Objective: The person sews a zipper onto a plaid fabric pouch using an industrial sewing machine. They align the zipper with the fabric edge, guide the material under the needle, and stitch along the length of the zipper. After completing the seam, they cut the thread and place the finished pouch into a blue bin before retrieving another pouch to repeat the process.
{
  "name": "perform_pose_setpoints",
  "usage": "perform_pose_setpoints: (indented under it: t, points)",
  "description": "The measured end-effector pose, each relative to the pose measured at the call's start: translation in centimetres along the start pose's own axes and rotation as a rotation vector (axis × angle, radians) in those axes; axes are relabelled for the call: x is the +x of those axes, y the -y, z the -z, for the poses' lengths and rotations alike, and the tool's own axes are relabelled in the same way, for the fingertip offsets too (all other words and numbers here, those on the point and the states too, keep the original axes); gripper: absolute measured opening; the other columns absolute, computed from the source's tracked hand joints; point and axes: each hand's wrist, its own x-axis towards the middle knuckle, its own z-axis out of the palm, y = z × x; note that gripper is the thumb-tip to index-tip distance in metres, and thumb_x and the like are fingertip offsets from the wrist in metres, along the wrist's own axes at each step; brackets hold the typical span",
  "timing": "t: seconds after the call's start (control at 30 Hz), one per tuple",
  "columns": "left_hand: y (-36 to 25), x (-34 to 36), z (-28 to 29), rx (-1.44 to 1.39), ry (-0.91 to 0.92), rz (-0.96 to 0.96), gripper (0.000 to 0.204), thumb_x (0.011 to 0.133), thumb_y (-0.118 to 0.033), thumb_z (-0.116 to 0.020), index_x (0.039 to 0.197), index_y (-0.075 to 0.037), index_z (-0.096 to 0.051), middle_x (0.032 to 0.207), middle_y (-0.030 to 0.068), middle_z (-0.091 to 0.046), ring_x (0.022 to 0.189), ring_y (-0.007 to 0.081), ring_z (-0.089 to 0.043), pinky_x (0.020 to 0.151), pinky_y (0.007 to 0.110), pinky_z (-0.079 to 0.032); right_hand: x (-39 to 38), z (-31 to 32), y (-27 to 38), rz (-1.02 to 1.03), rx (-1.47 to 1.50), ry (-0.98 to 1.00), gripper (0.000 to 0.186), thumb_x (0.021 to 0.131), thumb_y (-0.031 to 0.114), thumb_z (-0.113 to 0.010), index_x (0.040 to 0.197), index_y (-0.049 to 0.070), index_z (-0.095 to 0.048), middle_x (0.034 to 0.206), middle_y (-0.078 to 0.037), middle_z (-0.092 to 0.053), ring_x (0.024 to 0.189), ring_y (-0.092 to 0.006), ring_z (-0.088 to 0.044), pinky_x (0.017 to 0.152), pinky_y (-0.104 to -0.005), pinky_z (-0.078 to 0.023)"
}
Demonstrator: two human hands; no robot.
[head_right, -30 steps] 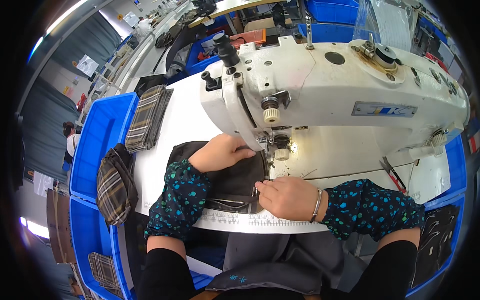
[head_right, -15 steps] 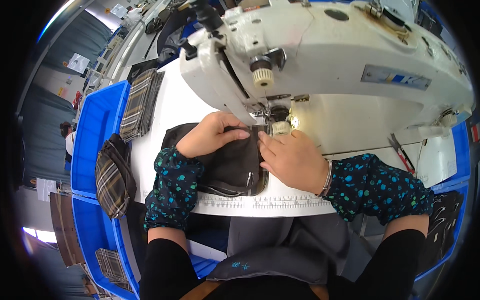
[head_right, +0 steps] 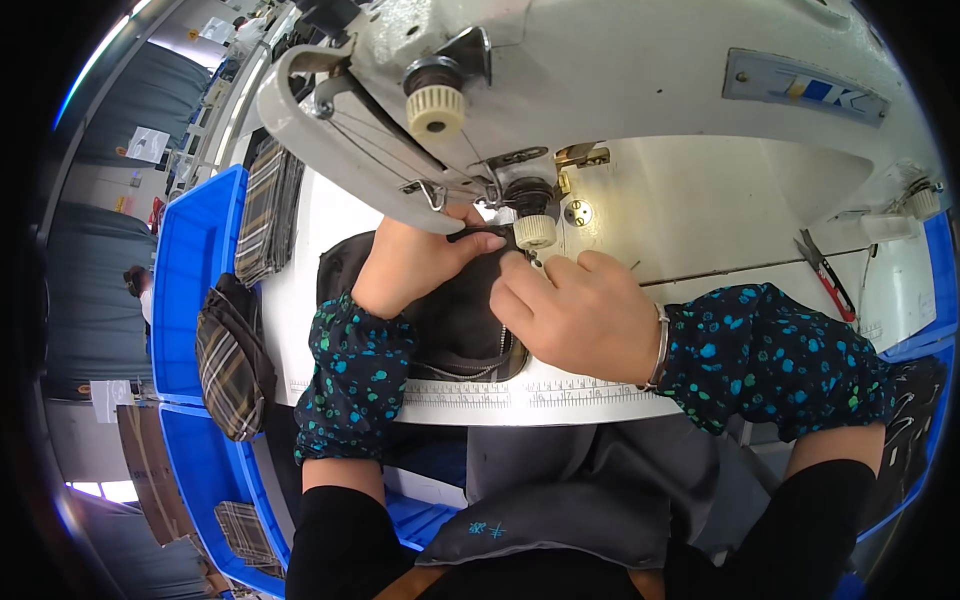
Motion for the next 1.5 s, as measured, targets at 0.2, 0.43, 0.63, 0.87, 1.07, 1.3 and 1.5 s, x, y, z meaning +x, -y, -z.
perform_pose_setpoints:
  t: [0.2, 0.43, 0.63, 0.87, 1.07, 1.3, 1.5]
  points:
    - [0.6, -0.2, 0.1, -0.135, 0.05, -0.09, 0.019, 0.086, -0.025, -0.081, 0.092, -0.007, -0.079, 0.071, 0.0153, -0.07, 0.072, 0.0382, -0.068, 0.074, 0.047, -0.053, -0.8, -0.7, 0.0, 0.021, 0.009, 0.032, 0.022, 0.079, 0.017, -0.069, 0.093, 0.002, -0.075, 0.107, -0.018, -0.077, 0.066, -0.0151, -0.065, 0.057, -0.0298, -0.049]
    - [-2.2, -0.3, -0.4, 0.041, 0.005, 0.021, 0.016, 0.087, -0.023, -0.078, 0.093, -0.009, -0.08, 0.072, 0.0157, -0.071, 0.073, 0.0384, -0.069, 0.073, 0.048, -0.054, -0.6, -0.5, 0.0, 0.027, 0.035, 0.03, 0.019, 0.078, 0.017, -0.068, 0.087, 0.001, -0.074, 0.107, -0.022, -0.077, 0.063, -0.016, -0.066, 0.057, -0.0296, -0.051]
    - [-3.2, 0.1, -0.1, 0.11, 0.006, 0.068, 0.016, 0.085, -0.024, -0.079, 0.089, -0.009, -0.082, 0.071, 0.0167, -0.071, 0.07, 0.0391, -0.071, 0.068, 0.048, -0.056, -0.8, -0.9, 0.1, 0.047, 0.045, 0.02, 0.018, 0.077, 0.017, -0.069, 0.084, 0.001, -0.072, 0.105, -0.026, -0.076, 0.056, -0.0166, -0.064, 0.053, -0.0307, -0.05]
    - [-3.1, -1.1, -0.1, 0.226, -0.007, 0.008, 0.019, 0.086, -0.026, -0.08, 0.09, -0.008, -0.08, 0.081, 0.0125, -0.072, 0.072, 0.0348, -0.068, 0.066, 0.044, -0.053, -0.9, -0.6, 0.3, 0.09, 0.067, 0.029, 0.018, 0.077, 0.017, -0.069, 0.086, 0.001, -0.072, 0.102, -0.025, -0.075, 0.053, -0.0163, -0.064, 0.051, -0.0305, -0.05]
    - [-3.3, -1.4, -0.5, 0.205, -0.094, -0.056, 0.017, 0.084, -0.024, -0.081, 0.088, -0.008, -0.077, 0.081, 0.0096, -0.072, 0.074, 0.0347, -0.068, 0.066, 0.044, -0.052, -0.5, -0.4, 0.2, 0.063, 0.083, 0.001, 0.019, 0.078, 0.016, -0.07, 0.09, 0.001, -0.073, 0.1, -0.023, -0.074, 0.055, -0.0152, -0.064, 0.05, -0.029, -0.049]
    - [-2.7, -0.6, -1.0, 0.048, -0.071, 0.032, 0.017, 0.083, -0.026, -0.081, 0.084, -0.009, -0.079, 0.069, 0.0138, -0.069, 0.065, 0.0384, -0.068, 0.061, 0.046, -0.054, -0.9, -0.3, 0.8, 0.022, 0.016, 0.055, 0.016, 0.079, 0.015, -0.07, 0.085, -0.001, -0.07, 0.108, -0.029, -0.075, 0.052, -0.0148, -0.063, 0.048, -0.0288, -0.05]
    - [-2.9, -0.7, -0.6, 0.09, -0.084, 0.076, 0.017, 0.083, -0.028, -0.081, 0.085, -0.01, -0.081, 0.063, 0.0161, -0.067, 0.06, 0.0393, -0.067, 0.061, 0.047, -0.055, -0.6, -0.5, 1.0, 0.001, -0.007, 0.081, 0.013, 0.081, 0.014, -0.067, 0.081, 0.001, -0.064, 0.111, -0.03, -0.075, 0.046, -0.0131, -0.058, 0.044, -0.0283, -0.048]
